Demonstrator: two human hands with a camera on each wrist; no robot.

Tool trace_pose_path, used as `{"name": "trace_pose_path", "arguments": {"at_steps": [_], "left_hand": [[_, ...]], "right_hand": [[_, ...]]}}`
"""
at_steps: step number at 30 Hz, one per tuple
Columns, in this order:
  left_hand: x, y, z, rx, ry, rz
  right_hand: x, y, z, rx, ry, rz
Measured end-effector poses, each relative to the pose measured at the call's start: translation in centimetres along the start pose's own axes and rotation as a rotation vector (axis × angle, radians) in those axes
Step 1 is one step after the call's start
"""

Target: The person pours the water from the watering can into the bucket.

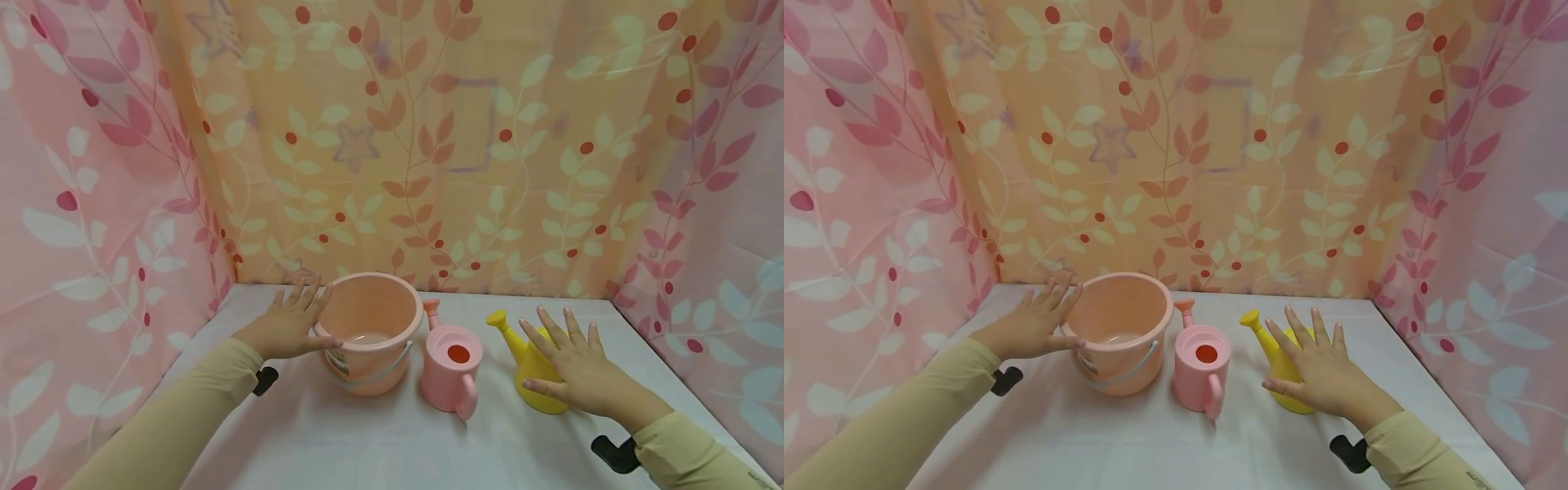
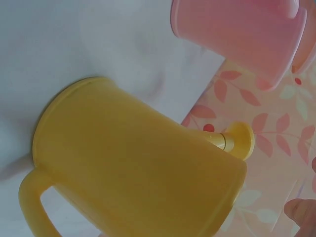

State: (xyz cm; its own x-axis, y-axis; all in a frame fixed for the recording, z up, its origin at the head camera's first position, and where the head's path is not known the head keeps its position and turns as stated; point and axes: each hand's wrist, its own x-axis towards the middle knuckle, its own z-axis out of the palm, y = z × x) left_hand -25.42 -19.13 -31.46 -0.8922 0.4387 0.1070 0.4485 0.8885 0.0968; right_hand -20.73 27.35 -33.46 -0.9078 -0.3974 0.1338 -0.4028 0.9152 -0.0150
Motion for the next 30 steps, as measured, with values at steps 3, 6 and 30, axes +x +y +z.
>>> {"name": "trace_pose_path", "arguments": {"at_steps": [3, 6, 30], "left_hand": [[0.3, 0.1, 0.2, -0.003, -0.002, 0.008], [0.6, 0.1, 0.4, -0.009, 0.008, 0.023], [1.5, 0.3, 0.2, -0.091, -0.138, 0.022]], "right_hand": [[0.0, 0.0, 0.1, 0.002, 0.003, -0.002], [0.0, 0.0, 0.2, 0.003, 0.004, -0.003], [0.6, 0.0, 0.6, 0.014, 0.011, -0.021]]}}
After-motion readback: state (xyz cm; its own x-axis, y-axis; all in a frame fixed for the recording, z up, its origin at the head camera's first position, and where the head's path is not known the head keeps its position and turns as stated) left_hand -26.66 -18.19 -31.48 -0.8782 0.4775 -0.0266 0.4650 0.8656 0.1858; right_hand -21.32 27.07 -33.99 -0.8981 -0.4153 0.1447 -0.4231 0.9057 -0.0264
